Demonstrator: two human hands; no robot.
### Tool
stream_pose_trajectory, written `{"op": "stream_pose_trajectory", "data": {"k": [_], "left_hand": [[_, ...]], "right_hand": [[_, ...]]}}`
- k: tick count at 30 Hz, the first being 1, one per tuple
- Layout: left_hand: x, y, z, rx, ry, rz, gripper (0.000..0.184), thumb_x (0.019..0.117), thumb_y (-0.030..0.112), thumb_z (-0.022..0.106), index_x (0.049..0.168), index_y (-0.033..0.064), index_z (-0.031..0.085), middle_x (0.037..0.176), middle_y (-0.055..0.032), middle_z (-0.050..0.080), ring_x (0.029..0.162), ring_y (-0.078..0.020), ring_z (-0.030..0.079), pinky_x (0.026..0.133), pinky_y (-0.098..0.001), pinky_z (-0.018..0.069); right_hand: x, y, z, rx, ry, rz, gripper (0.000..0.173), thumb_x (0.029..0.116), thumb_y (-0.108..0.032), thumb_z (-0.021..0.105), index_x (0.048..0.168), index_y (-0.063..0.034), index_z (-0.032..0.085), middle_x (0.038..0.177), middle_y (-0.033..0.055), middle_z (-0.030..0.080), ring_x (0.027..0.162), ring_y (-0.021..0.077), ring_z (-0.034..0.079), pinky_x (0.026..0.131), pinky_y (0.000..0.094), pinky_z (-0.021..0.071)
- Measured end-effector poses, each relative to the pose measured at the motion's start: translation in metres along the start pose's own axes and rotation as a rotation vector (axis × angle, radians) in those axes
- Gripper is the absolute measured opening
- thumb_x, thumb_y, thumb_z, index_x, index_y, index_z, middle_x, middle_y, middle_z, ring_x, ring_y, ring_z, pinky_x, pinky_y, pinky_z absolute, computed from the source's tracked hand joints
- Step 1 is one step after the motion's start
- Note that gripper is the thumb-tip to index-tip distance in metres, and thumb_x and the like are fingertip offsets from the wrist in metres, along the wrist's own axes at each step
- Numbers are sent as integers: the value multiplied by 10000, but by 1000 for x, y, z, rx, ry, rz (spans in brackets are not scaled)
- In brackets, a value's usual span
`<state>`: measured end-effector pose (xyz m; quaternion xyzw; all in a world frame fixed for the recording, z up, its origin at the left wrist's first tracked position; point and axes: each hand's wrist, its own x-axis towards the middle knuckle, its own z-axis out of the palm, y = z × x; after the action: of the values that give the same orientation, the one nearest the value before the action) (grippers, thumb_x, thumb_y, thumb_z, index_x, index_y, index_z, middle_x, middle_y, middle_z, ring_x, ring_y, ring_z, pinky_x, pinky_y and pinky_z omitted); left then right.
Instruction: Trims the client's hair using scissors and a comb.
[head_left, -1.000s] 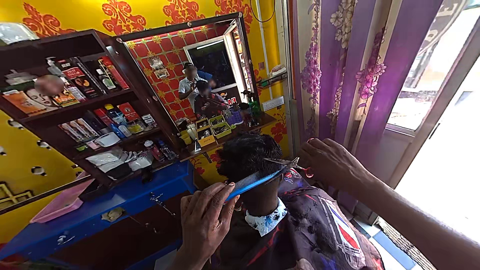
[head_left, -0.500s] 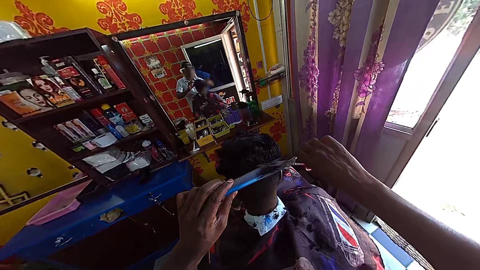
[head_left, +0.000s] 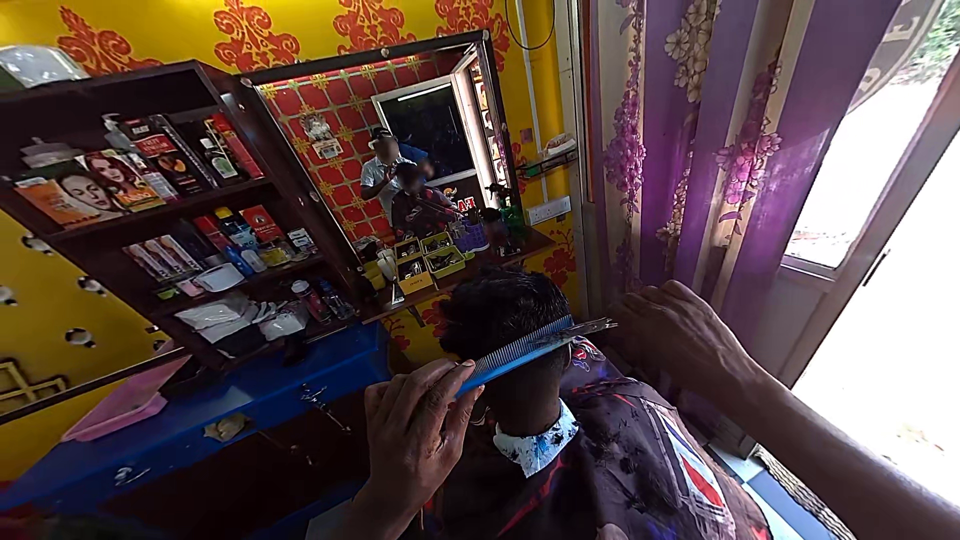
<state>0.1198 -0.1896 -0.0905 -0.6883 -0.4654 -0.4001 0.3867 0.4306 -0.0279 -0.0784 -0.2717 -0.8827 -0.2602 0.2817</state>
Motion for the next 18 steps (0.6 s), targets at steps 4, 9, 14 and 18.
{"op": "stream_pose_trajectory", "data": {"k": [4, 9, 14, 18], "left_hand": [[-11, -6, -7, -152, -283, 92, 273, 1021, 417, 614, 1222, 255, 703, 1133, 45, 703, 962, -97, 619, 835, -318, 424], [12, -22, -14, -120, -253, -45, 311, 977, 443, 656, 1168, 222, 763, 1142, 26, 723, 991, -118, 655, 822, -359, 496], [30, -28, -7, -63, -144, 5, 289, 968, 390, 681, 1173, 199, 753, 1159, 10, 712, 982, -127, 629, 818, -363, 443], [31, -28, -4, -50, -105, 42, 266, 975, 364, 688, 1183, 208, 743, 1161, 14, 704, 962, -121, 612, 811, -358, 411]], "right_hand": [[-14, 14, 3, 41, 80, 81, 225, 823, 42, 746, 1011, -81, 738, 952, 90, 742, 869, 280, 716, 770, 469, 538], [-22, 21, 8, 8, 0, 84, 309, 808, 122, 737, 1022, -100, 751, 976, 80, 749, 871, 276, 718, 790, 469, 550], [-8, 5, 3, 45, -130, 74, 401, 721, -182, 914, 1075, -142, 729, 1031, 45, 717, 949, 262, 684, 765, 465, 522], [3, -9, -1, -10, -172, 44, 354, 767, -141, 877, 1078, -147, 708, 996, 36, 690, 879, 239, 659, 718, 414, 495]]}}
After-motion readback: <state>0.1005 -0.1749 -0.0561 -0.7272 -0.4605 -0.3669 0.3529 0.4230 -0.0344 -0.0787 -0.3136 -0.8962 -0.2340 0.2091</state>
